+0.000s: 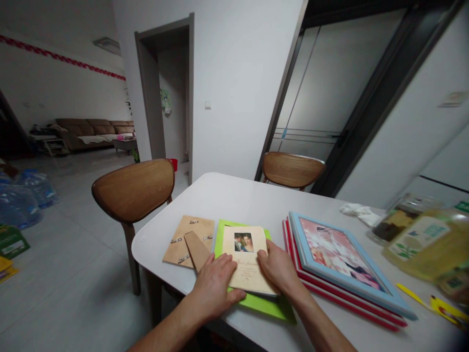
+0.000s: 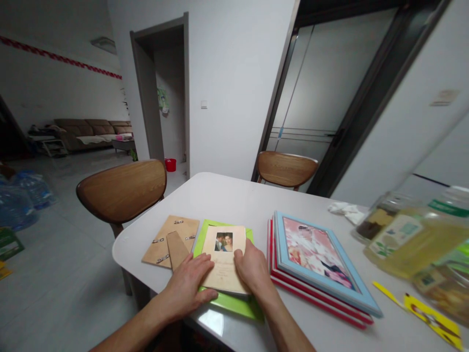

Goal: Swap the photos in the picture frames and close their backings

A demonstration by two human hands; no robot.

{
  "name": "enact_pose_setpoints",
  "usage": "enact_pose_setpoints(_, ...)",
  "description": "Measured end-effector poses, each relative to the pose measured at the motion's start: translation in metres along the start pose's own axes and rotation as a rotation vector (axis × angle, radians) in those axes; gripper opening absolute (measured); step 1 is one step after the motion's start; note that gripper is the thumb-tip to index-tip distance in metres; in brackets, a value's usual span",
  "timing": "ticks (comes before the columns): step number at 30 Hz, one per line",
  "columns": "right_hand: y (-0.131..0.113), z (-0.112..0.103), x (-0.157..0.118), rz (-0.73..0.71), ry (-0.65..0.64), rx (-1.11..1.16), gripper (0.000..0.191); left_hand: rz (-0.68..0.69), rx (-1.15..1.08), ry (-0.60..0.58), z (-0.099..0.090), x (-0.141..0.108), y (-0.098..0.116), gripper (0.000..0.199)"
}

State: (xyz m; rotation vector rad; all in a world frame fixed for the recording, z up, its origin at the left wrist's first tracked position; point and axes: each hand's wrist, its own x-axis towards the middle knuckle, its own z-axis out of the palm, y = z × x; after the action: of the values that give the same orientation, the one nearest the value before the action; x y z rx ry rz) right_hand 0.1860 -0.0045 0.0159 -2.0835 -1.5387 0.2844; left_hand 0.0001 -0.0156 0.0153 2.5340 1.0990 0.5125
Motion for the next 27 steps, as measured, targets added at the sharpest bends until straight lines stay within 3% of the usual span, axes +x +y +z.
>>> enact_pose_setpoints(6,-0.007,0.003,-0.009,-0.005,-0.011,-0.409,0.034,-0.007,0.045,0.004,0.001,0.002,0.006,0.033)
enact_pose_setpoints(10,-0.004,0.004,-0.012,-0.046,0.001,-0.459,0.031,0.008,0.022,-0.001,0.0,0.001,0.006,0.035)
enact_pose_setpoints(14,-0.005,0.001,-0.014,-0.093,0.015,-0.348,0.034,-0.03,-0.008,0.045,-0.012,-0.013,-0.024,0.054)
enact_pose_setpoints(17,-0.024,0.005,-0.02,-0.255,0.002,-0.165,0.035,-0.204,0.075,0.106,-0.023,-0.028,-0.062,0.059)
enact_pose_setpoints(20,-0.058,0.018,-0.029,-0.446,-0.032,-0.08,0.034,-0.307,0.106,0.12,-0.029,-0.039,-0.09,0.062)
enact_pose_setpoints(24,-0.098,0.045,-0.039,-0.563,-0.099,-0.155,0.047,-0.297,0.089,0.151,-0.028,-0.046,-0.097,0.056)
enact_pose_setpoints(27,-0.107,0.063,-0.039,-0.547,-0.095,-0.158,0.044,-0.267,0.088,0.187,-0.025,-0.049,-0.096,0.053)
